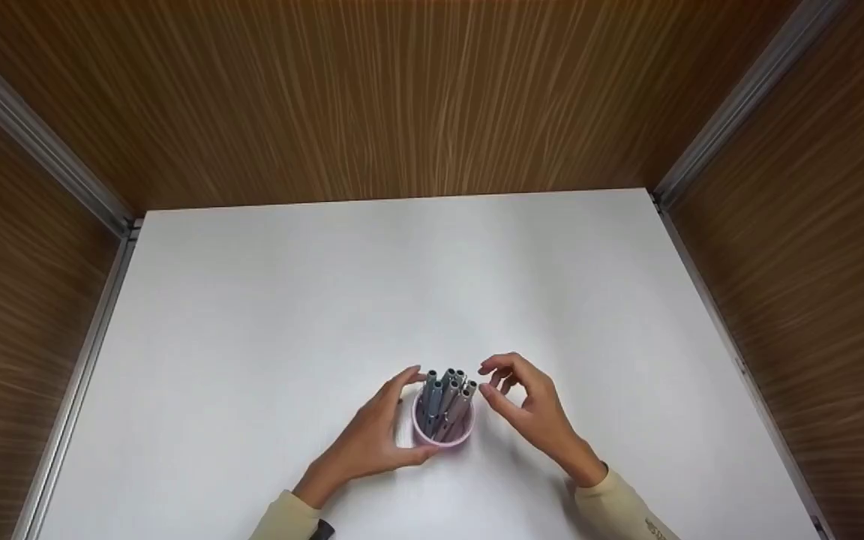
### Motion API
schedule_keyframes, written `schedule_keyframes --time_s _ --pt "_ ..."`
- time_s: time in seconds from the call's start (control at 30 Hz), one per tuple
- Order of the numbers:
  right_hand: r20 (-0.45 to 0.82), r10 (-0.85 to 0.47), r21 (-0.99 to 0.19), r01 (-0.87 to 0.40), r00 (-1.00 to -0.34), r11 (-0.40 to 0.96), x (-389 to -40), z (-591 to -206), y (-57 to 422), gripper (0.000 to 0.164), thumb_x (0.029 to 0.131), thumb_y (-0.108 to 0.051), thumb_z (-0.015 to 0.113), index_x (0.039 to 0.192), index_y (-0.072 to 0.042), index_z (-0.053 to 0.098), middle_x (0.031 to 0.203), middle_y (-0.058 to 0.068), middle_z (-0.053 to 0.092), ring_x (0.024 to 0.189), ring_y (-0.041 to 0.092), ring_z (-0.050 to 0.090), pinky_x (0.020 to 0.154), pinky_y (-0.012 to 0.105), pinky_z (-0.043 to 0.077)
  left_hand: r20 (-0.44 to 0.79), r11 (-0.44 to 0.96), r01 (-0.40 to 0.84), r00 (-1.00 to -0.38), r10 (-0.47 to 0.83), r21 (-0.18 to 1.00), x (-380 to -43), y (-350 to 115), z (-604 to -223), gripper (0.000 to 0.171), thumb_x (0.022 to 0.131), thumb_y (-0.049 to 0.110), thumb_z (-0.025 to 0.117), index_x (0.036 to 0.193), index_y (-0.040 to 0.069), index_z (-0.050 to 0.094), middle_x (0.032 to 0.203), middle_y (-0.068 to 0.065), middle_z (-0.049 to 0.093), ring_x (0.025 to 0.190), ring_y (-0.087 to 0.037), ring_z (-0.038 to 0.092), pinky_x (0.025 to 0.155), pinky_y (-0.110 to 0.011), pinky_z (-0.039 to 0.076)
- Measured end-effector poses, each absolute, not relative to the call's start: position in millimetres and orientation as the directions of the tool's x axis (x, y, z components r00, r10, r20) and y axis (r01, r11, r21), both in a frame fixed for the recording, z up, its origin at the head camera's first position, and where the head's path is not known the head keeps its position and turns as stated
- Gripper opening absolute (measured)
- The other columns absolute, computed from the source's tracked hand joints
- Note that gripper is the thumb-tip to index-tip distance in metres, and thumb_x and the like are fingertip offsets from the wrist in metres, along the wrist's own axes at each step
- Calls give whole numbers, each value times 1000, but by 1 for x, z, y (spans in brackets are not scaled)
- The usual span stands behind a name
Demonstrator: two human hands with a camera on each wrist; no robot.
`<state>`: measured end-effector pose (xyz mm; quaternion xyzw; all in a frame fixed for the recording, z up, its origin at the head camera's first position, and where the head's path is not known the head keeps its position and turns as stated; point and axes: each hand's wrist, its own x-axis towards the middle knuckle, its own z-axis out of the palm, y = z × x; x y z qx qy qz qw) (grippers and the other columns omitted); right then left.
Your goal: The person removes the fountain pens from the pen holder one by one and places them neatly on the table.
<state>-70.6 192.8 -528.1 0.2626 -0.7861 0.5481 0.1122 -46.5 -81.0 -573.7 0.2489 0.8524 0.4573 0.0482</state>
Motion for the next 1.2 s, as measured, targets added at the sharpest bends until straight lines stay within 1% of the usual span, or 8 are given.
schedule_keyframes --time_s 0.13,0.23,0.3,0.47,0.63,0.9,1.07,1.2 --pt "354 -271 -856 -427 -895 290 -66 -528 189 29 87 4 76 114 1 67 101 16 71 80 23 64 65 42 56 92 411 301 -885 456 860 -44 -74 -577 106 79 51 86 160 21 26 158 0 42 143 -22 44 114 -48 43" --pt "290 -254 -877 -363 -923 315 -66 -541 189 27 88 1 77 114 -3 69 100 13 72 79 21 64 65 36 56 74 396 270 -893 445 878 -42 -70 -580 103 78 44 89 159 23 29 158 -1 43 142 -23 46 115 -49 42" --pt "271 -241 -884 -340 -932 321 -67 -550 189 23 89 0 78 110 -5 71 99 8 72 79 18 63 65 30 55 72 385 259 -896 439 886 -42 -67 -581 102 77 40 90 158 22 31 157 -4 44 141 -24 47 115 -51 41" --pt "253 -240 -896 -321 -937 306 -69 -562 189 23 89 -3 78 108 -15 73 99 -3 72 81 12 63 67 24 54 63 356 230 -905 422 906 -43 -62 -581 103 75 45 91 157 19 33 156 -6 46 141 -25 47 116 -52 39" --pt "241 -255 -912 -308 -937 270 -71 -565 189 26 90 -2 76 111 -18 73 102 -2 71 83 13 64 68 23 54 68 341 225 -907 416 913 -44 -60 -581 103 76 49 89 156 18 32 154 -8 48 140 -26 48 116 -52 39" --pt "276 -239 -901 -337 -931 274 -72 -567 187 26 88 1 76 107 -16 73 97 -2 70 82 14 62 71 29 54 63 320 209 -910 410 924 -44 -58 -582 100 75 42 92 151 22 30 151 -11 50 138 -24 51 117 -49 39" --pt "327 -221 -874 -383 -919 298 -66 -553 181 28 84 9 75 104 -9 72 96 3 70 82 25 62 72 37 54 89 305 231 -905 416 924 -46 -58 -586 99 77 46 90 152 23 29 152 -8 49 139 -22 49 118 -47 38" --pt "356 -215 -860 -409 -909 306 -65 -549 182 30 83 11 76 104 -10 72 98 2 71 87 26 64 78 36 54 105 291 241 -904 415 926 -48 -58 -587 98 77 42 90 153 26 29 154 -5 47 141 -21 47 119 -46 36"
